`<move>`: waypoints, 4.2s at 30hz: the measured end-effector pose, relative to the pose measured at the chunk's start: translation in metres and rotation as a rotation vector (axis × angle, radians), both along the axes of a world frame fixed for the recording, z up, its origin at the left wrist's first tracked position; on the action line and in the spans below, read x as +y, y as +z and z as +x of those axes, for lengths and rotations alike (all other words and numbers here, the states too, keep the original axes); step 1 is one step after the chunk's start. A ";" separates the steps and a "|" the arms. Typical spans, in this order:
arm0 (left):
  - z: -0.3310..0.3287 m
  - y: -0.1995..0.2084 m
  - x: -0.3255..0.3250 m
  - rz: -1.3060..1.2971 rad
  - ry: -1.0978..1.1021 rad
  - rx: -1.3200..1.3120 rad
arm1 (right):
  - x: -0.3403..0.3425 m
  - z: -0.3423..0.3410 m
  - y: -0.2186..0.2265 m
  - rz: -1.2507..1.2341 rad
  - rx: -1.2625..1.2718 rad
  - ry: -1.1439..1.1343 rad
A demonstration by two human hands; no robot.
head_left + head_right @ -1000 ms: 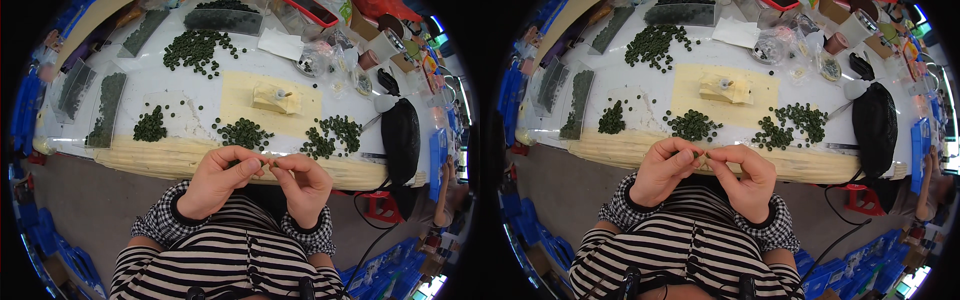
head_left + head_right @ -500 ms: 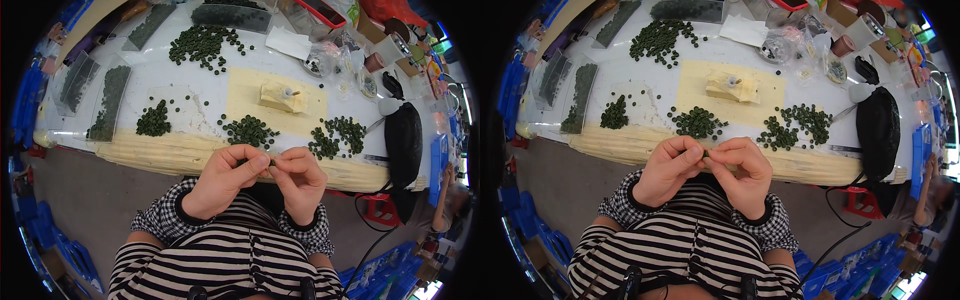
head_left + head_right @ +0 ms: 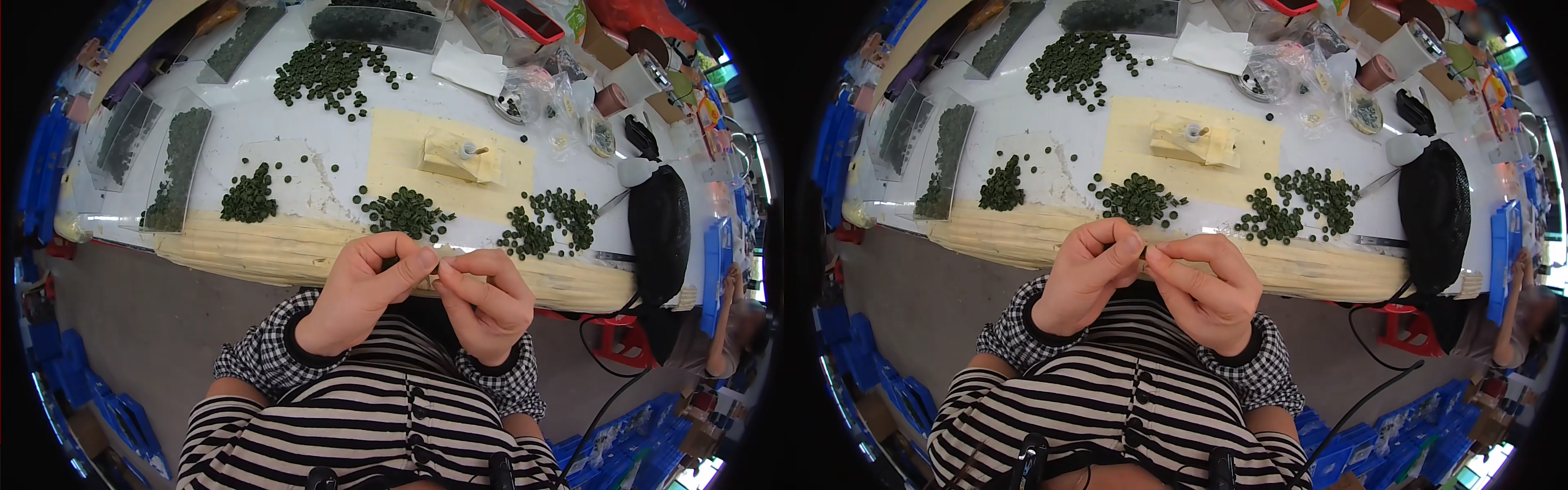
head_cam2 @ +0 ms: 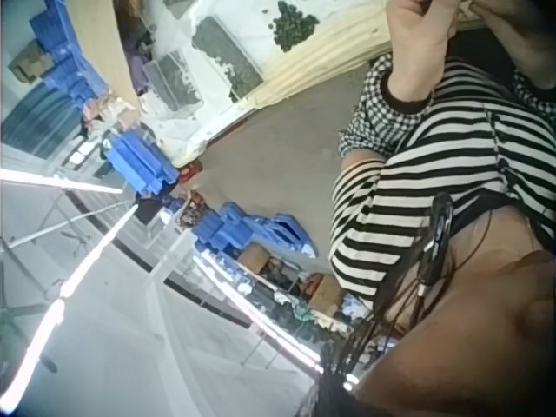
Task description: Sort and clean small green plastic components on a workbench.
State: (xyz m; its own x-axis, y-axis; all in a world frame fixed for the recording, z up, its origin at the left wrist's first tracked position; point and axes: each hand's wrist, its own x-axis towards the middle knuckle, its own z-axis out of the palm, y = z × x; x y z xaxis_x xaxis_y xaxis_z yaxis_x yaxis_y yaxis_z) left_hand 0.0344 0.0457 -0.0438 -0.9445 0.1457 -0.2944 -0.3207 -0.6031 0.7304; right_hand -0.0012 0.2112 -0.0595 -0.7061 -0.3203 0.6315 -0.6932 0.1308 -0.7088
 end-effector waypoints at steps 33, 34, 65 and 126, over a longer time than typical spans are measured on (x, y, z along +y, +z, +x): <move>-0.009 -0.001 -0.013 -0.648 -0.018 0.493 | 0.006 0.000 -0.001 -0.006 -0.029 0.052; -0.009 0.001 -0.014 -0.581 -0.045 0.453 | 0.008 -0.002 0.001 0.022 0.019 0.058; -0.013 0.010 -0.024 -0.845 -0.112 0.622 | 0.006 0.001 0.008 0.113 0.056 0.009; -0.014 0.000 -0.008 -0.930 0.167 0.775 | 0.004 0.006 0.005 0.041 -0.006 -0.069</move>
